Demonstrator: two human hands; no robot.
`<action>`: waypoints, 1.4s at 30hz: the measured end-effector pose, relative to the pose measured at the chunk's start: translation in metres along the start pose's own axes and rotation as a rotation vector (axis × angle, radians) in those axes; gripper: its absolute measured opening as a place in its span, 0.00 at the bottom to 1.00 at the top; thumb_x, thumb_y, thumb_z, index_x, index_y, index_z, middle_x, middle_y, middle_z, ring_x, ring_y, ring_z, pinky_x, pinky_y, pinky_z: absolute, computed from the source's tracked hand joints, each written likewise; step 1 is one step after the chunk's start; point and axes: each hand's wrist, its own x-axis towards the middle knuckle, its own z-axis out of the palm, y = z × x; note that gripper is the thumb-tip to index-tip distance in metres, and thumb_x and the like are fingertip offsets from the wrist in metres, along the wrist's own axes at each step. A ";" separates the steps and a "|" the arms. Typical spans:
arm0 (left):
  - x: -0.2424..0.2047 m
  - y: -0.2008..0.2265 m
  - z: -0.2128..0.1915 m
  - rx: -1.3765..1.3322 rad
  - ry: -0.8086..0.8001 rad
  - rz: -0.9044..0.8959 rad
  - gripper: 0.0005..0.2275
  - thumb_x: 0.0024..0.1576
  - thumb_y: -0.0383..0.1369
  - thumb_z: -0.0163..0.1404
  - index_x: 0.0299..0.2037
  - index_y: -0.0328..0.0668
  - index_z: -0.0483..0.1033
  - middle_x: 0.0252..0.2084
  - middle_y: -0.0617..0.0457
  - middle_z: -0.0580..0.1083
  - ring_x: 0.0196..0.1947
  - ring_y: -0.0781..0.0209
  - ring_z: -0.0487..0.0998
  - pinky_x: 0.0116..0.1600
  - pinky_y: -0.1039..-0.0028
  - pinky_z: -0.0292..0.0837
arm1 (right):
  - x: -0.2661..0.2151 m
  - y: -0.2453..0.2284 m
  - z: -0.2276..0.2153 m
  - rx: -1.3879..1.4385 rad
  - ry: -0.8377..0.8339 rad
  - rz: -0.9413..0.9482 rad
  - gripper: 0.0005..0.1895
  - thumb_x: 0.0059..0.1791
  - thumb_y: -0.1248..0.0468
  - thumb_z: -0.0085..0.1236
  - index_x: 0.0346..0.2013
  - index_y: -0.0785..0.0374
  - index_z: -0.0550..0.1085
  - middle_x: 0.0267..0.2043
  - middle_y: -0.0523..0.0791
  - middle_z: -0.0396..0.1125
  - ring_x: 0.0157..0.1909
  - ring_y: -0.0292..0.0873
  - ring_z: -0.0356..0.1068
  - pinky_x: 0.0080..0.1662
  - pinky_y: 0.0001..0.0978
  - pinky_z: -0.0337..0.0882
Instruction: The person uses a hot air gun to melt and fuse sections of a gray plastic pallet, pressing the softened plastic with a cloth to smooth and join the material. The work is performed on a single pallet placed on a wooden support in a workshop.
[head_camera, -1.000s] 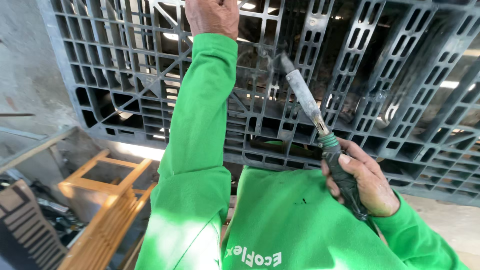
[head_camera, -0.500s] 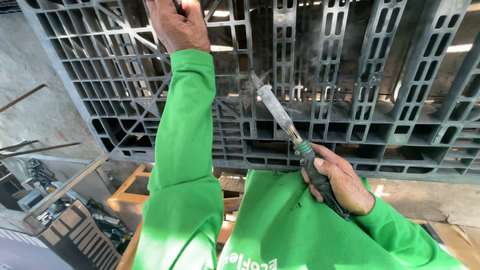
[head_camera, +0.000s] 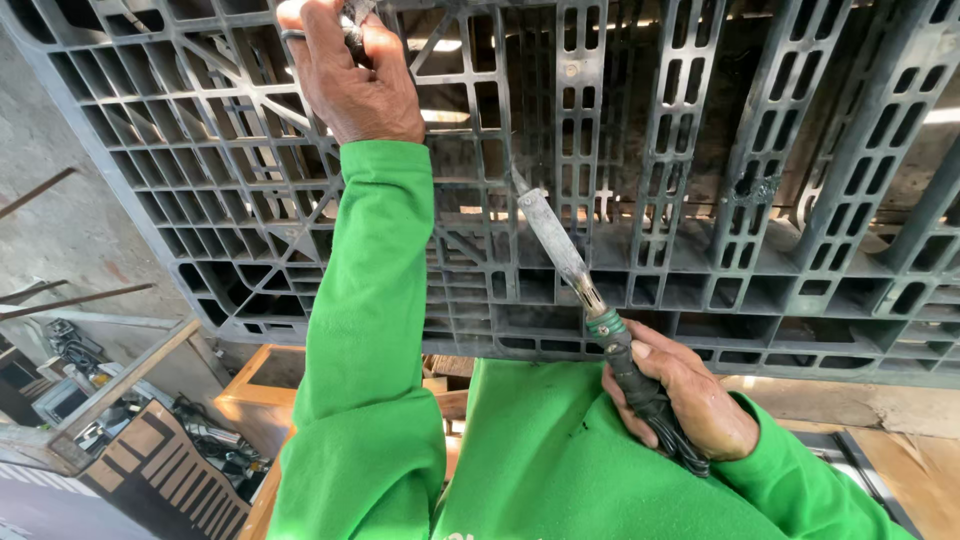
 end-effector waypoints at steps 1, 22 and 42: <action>-0.002 0.000 0.000 -0.008 -0.010 -0.029 0.13 0.64 0.21 0.50 0.56 0.45 0.72 0.44 0.51 0.67 0.36 0.62 0.67 0.37 0.68 0.64 | -0.001 -0.002 0.001 0.000 0.000 0.018 0.30 0.53 0.54 0.38 0.67 0.65 0.60 0.27 0.48 0.64 0.14 0.38 0.59 0.15 0.29 0.61; -0.004 0.000 -0.001 -0.081 0.003 -0.019 0.17 0.66 0.21 0.50 0.63 0.44 0.68 0.51 0.46 0.68 0.33 0.62 0.73 0.36 0.70 0.71 | -0.005 -0.027 0.012 -0.057 -0.020 0.089 0.16 0.54 0.58 0.34 0.46 0.69 0.63 0.25 0.47 0.60 0.13 0.37 0.58 0.13 0.29 0.62; -0.004 -0.004 -0.003 -0.057 -0.015 0.000 0.17 0.64 0.21 0.50 0.63 0.45 0.69 0.43 0.48 0.68 0.35 0.59 0.70 0.38 0.66 0.70 | -0.006 -0.027 0.017 0.081 0.004 0.148 0.25 0.55 0.58 0.32 0.66 0.60 0.61 0.26 0.46 0.59 0.11 0.37 0.57 0.11 0.28 0.59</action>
